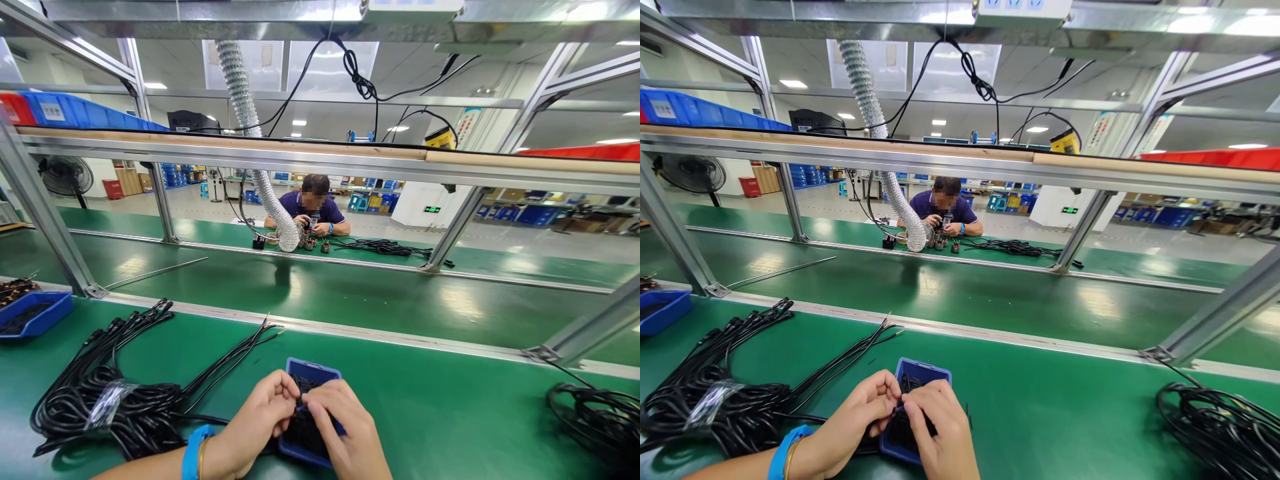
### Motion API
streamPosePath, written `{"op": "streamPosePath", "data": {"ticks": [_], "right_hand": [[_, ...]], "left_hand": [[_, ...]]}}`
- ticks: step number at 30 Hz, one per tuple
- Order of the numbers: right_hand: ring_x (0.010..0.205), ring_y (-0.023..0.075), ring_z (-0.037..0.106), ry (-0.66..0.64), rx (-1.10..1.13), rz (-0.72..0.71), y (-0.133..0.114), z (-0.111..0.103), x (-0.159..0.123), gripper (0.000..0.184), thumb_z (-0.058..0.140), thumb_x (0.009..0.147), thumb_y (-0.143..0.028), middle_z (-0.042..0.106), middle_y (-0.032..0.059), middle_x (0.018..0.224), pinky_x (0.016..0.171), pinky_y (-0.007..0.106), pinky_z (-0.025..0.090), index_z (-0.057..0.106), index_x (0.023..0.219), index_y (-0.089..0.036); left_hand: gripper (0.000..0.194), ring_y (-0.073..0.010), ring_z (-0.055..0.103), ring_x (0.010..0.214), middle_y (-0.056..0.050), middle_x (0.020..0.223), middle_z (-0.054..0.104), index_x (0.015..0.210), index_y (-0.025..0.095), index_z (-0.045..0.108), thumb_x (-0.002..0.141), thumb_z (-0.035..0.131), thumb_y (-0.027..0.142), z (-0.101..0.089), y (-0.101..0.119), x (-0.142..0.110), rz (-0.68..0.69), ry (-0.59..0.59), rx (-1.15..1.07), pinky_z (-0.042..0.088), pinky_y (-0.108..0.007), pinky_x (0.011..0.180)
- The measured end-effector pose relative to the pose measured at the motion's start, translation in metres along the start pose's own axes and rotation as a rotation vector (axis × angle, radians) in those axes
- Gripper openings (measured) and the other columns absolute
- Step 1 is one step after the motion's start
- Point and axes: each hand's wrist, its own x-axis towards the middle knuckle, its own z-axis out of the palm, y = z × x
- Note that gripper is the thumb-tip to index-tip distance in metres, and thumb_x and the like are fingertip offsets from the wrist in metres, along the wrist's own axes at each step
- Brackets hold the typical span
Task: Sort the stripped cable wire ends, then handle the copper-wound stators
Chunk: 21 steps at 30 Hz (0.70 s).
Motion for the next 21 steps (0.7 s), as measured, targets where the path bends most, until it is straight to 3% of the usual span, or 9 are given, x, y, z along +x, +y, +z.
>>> {"op": "streamPosePath", "data": {"ticks": [6,11,15,17,18,21], "right_hand": [[0.066,0.0164,0.066,-0.049,0.174,0.221,0.004,0.009,-0.005,0.012,0.062,0.086,-0.018,0.071,0.0033,0.078,0.060,0.024,0.055,0.073,0.086,-0.022],[0.066,0.0167,0.065,0.029,0.214,0.190,0.004,0.020,-0.005,0.009,0.068,0.084,-0.020,0.070,0.0019,0.071,0.059,0.024,0.053,0.075,0.078,-0.022],[0.065,0.0157,0.065,0.030,0.182,0.187,0.001,0.015,-0.002,0.019,0.074,0.080,-0.020,0.072,0.0008,0.078,0.060,0.023,0.055,0.076,0.099,-0.024],[0.066,0.0160,0.065,0.032,0.164,0.131,0.001,0.010,-0.001,0.014,0.074,0.081,-0.021,0.072,0.0007,0.078,0.062,0.024,0.055,0.075,0.095,-0.024],[0.068,0.0166,0.066,0.010,0.150,0.102,0.002,0.008,0.000,0.006,0.072,0.083,-0.021,0.072,0.0009,0.076,0.064,0.025,0.055,0.074,0.088,-0.024],[0.071,0.0179,0.069,-0.162,0.140,0.051,0.012,0.005,-0.003,0.008,0.070,0.085,-0.022,0.074,0.0013,0.074,0.066,0.025,0.056,0.075,0.080,-0.026]], "left_hand": [[0.024,-0.0147,0.043,0.078,0.002,0.081,0.046,0.085,0.020,0.047,0.076,0.066,0.031,-0.001,0.006,-0.006,0.189,0.001,0.015,0.036,-0.027,0.073],[0.025,-0.0143,0.042,0.076,0.002,0.079,0.045,0.081,0.020,0.046,0.078,0.067,0.034,-0.003,0.002,-0.005,0.199,-0.008,0.014,0.036,-0.027,0.070],[0.028,-0.0121,0.041,0.067,0.004,0.074,0.044,0.080,0.021,0.044,0.079,0.066,0.038,-0.002,-0.004,-0.002,0.133,-0.006,0.005,0.034,-0.025,0.062],[0.030,-0.0113,0.043,0.063,0.005,0.072,0.044,0.081,0.022,0.043,0.079,0.066,0.040,-0.001,-0.005,-0.004,0.119,-0.006,0.026,0.033,-0.024,0.060],[0.030,-0.0112,0.044,0.061,0.006,0.070,0.044,0.081,0.022,0.042,0.079,0.065,0.041,-0.001,-0.002,-0.005,0.111,-0.019,0.053,0.034,-0.024,0.058],[0.020,-0.0156,0.054,0.068,0.002,0.075,0.055,0.087,0.022,0.049,0.080,0.063,0.034,-0.011,0.017,-0.012,0.113,-0.128,0.307,0.041,-0.028,0.064]]}}
